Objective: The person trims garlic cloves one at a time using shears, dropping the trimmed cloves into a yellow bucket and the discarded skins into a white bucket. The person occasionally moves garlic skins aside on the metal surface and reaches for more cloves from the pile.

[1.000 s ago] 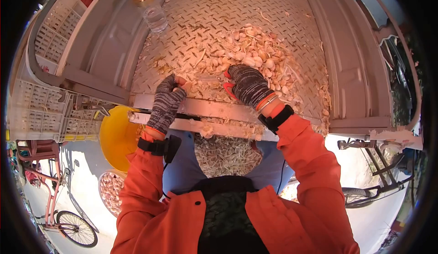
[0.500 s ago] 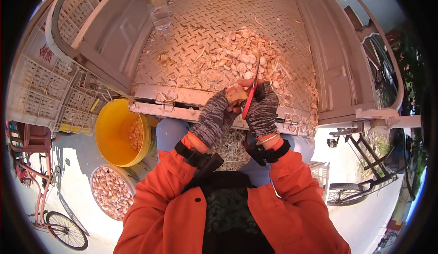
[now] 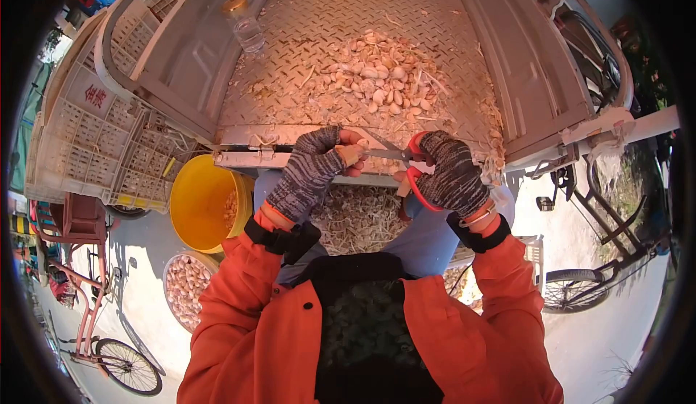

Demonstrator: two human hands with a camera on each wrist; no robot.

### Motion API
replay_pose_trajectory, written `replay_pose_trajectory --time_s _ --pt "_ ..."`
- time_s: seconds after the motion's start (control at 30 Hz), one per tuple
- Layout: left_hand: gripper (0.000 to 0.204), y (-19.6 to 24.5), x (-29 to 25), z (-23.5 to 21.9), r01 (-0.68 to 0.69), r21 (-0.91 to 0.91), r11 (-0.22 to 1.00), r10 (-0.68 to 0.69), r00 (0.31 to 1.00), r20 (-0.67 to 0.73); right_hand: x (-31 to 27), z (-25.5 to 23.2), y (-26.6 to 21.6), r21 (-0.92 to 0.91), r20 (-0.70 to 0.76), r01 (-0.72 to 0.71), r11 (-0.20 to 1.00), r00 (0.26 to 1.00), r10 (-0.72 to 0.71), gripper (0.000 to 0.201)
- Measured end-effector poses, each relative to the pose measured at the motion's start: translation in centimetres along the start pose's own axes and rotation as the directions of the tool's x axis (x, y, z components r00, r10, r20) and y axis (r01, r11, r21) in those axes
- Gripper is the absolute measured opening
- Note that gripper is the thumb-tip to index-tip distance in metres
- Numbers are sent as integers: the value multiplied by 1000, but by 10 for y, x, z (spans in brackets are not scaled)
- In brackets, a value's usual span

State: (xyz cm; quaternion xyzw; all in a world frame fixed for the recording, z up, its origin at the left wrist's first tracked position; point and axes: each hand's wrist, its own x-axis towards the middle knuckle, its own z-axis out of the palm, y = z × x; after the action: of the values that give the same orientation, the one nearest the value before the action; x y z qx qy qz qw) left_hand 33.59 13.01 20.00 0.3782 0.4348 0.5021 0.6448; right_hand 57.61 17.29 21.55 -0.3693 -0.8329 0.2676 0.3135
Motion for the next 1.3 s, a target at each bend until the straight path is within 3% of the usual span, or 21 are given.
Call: replay_pose_trajectory --time_s 0.1,0.2,0.27,0.5,0.53,0.57,0.6,0.63,0.67,0.73,0.77,0.83,0.9,0.97,1.0,1.03,1.07,1.1,1.17,1.23,1.3 --pt "32 -5 1 -4 -152 75 986 139 978 153 -5 3 7 -26 37 44 999 998 -43 41" --pt "32 3 -1 -3 -177 231 957 142 977 161 -11 10 9 106 71 -124 987 991 117 36" --pt "30 4 1 -3 -178 295 939 137 978 155 -14 12 9 139 134 -253 958 963 235 31" --pt "22 0 18 -9 -71 453 889 20 993 116 -12 24 22 92 237 -233 968 949 205 33" --pt "22 -1 23 -13 -65 449 891 15 993 113 -9 24 26 409 464 -562 719 807 366 32" --pt "20 -2 28 -17 -185 587 788 79 976 202 -8 25 28 542 706 -796 270 606 368 31" --pt "18 -4 33 -22 -305 692 654 125 946 299 -10 22 25 496 714 -843 207 532 456 28" --pt "18 -7 34 -24 -298 689 661 122 948 293 -11 26 29 488 719 -849 203 523 458 28" --pt "19 -10 33 -26 -121 419 900 30 976 217 -13 31 36 547 661 -808 218 576 481 27" --pt "26 -22 46 -49 163 -108 981 -132 959 251 2 24 36 508 552 -794 335 598 580 28" --pt "26 -28 56 -57 157 -103 982 -125 957 260 -2 36 51 687 317 -490 536 866 386 25" --pt "34 -39 69 -60 66 -297 953 -27 991 134 -16 41 46 758 295 -548 354 773 562 18" --pt "42 -40 93 -59 47 -442 896 32 985 169 -26 45 54 721 286 -584 374 742 607 16" --pt "46 -28 125 -53 116 -106 988 -116 993 7 -37 58 78 684 279 -617 390 715 641 15" --pt "48 -35 145 -56 250 229 941 -231 967 -105 -47 70 104 580 99 -547 604 783 614 16" --pt "48 -41 158 -53 247 237 939 -229 968 -102 -49 75 119 424 -76 -460 780 841 536 20" --pt "48 -45 169 -44 29 738 674 20 998 -58 -27 51 105 255 -1 -457 852 881 473 20" --pt "48 -51 176 -35 -147 978 151 207 972 114 -15 44 100 252 -80 -442 861 877 474 19" --pt "47 -51 175 -21 -121 988 99 167 981 103 16 25 92 -32 -214 -424 905 887 408 19" --pt "44 -73 178 -26 -248 968 27 481 852 205 44 27 104 20 -266 -325 945 910 319 22" --pt "38 -59 172 -24 -194 980 53 373 914 161 73 37 108 -130 -220 -247 960 951 215 24"
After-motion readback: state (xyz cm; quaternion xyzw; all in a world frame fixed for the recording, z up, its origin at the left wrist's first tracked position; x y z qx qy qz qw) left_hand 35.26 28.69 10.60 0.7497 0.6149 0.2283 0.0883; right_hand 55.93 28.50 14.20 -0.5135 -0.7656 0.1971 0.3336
